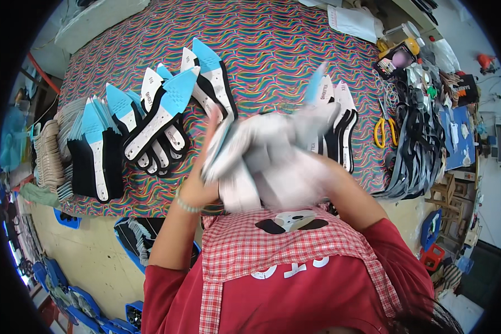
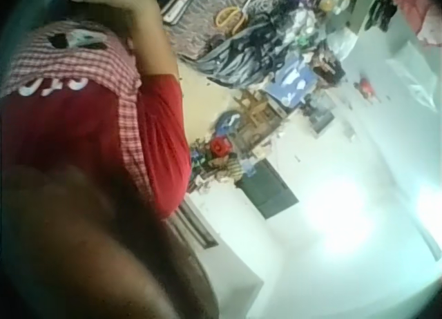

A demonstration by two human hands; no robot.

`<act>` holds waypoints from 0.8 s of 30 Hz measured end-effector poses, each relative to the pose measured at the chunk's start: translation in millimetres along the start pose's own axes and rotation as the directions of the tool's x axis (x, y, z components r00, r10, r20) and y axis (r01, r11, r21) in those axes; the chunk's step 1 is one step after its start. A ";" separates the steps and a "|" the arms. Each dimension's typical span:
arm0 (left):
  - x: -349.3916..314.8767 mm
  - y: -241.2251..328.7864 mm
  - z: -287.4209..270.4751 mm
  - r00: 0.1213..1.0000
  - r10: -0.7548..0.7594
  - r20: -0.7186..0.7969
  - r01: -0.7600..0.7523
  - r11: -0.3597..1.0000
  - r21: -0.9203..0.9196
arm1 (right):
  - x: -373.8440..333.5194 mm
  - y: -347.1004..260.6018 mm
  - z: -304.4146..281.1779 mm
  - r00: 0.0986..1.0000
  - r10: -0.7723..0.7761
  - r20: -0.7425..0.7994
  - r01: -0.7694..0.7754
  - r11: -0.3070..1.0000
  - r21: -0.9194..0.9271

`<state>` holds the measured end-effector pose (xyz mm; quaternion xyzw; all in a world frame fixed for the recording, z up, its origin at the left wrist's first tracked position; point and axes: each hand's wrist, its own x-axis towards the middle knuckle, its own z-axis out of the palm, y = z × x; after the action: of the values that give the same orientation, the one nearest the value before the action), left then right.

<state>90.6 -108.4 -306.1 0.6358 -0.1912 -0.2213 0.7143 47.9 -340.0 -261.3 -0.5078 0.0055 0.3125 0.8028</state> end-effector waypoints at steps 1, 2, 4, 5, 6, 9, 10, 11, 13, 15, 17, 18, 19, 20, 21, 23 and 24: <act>0.8 -12.3 -1.1 0.986 -0.166 -0.001 0.165 0.985 -0.053 | 7.4 7.7 -4.9 0.999 -0.005 -0.048 -0.008 0.964 -0.264; 8.3 -10.5 -1.2 0.969 -0.244 -0.043 0.241 0.969 -0.061 | 16.6 15.4 -11.2 0.994 -0.028 -0.103 -0.028 0.860 -0.509; 9.5 -7.0 5.1 0.954 -0.269 -0.136 0.259 0.962 -0.085 | 12.8 26.9 -1.2 0.915 -0.374 -0.153 0.220 0.778 -0.588; 4.6 1.1 15.7 0.958 -0.225 -0.177 0.212 0.973 -0.088 | 10.0 24.0 4.2 0.877 -0.444 -0.182 0.261 0.759 -0.596; 1.3 6.6 23.8 0.959 -0.180 -0.218 0.165 0.982 -0.087 | 11.7 31.6 2.0 0.848 -0.477 -0.232 0.258 0.753 -0.605; 2.5 12.5 26.0 0.886 -0.323 -0.332 0.273 0.943 -0.188 | 14.4 32.5 0.9 0.841 -0.310 -0.443 0.010 0.828 -0.560; 3.8 4.4 23.3 0.863 -0.334 -0.379 0.268 0.939 -0.217 | 17.7 36.2 -3.8 0.823 -0.295 -0.486 -0.046 0.818 -0.574; 2.0 0.5 17.5 0.847 -0.380 -0.372 0.296 0.918 -0.263 | 13.2 36.9 -5.8 0.805 -0.290 -0.517 -0.048 0.837 -0.545; -1.8 -6.2 11.5 0.860 -0.377 -0.346 0.271 0.909 -0.316 | 7.4 37.4 -6.0 0.804 -0.300 -0.514 0.014 0.873 -0.488; -2.8 -7.4 11.9 0.850 -0.387 -0.358 0.273 0.904 -0.330 | 4.9 41.0 -6.9 0.828 -0.290 -0.480 0.111 0.923 -0.368; -1.2 -6.8 9.1 0.836 -0.428 -0.343 0.297 0.879 -0.374 | 4.9 39.5 -8.6 0.849 -0.248 -0.466 0.182 0.966 -0.183; -0.9 -6.6 9.3 0.840 -0.422 -0.340 0.288 0.879 -0.380 | 0.9 36.7 -8.4 0.864 -0.194 -0.464 0.180 0.981 -0.075; -1.6 -7.1 9.6 0.843 -0.419 -0.337 0.281 0.878 -0.387 | -5.7 32.5 -7.4 0.879 -0.137 -0.457 0.173 0.984 0.037; -2.1 -7.5 9.8 0.846 -0.416 -0.334 0.275 0.877 -0.394 | -9.6 29.3 -5.9 0.893 -0.082 -0.443 0.163 0.975 0.148; -2.2 -7.7 9.7 0.850 -0.407 -0.335 0.271 0.883 -0.383 | -6.4 29.1 -1.8 0.850 -0.092 -0.519 0.197 0.969 0.152; -0.4 -6.9 10.6 0.865 -0.383 -0.325 0.261 0.896 -0.360 | -3.8 34.5 -9.8 0.801 -0.112 -0.589 0.105 0.993 -0.047; -1.0 -6.8 10.9 0.862 -0.401 -0.310 0.277 0.885 -0.373 | -3.3 36.7 -12.3 0.775 -0.128 -0.619 0.049 0.989 -0.142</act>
<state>83.2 -117.4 -311.6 0.5675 0.1046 -0.2457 0.7788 30.4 -341.2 -296.0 -0.6289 0.2295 0.0875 0.7376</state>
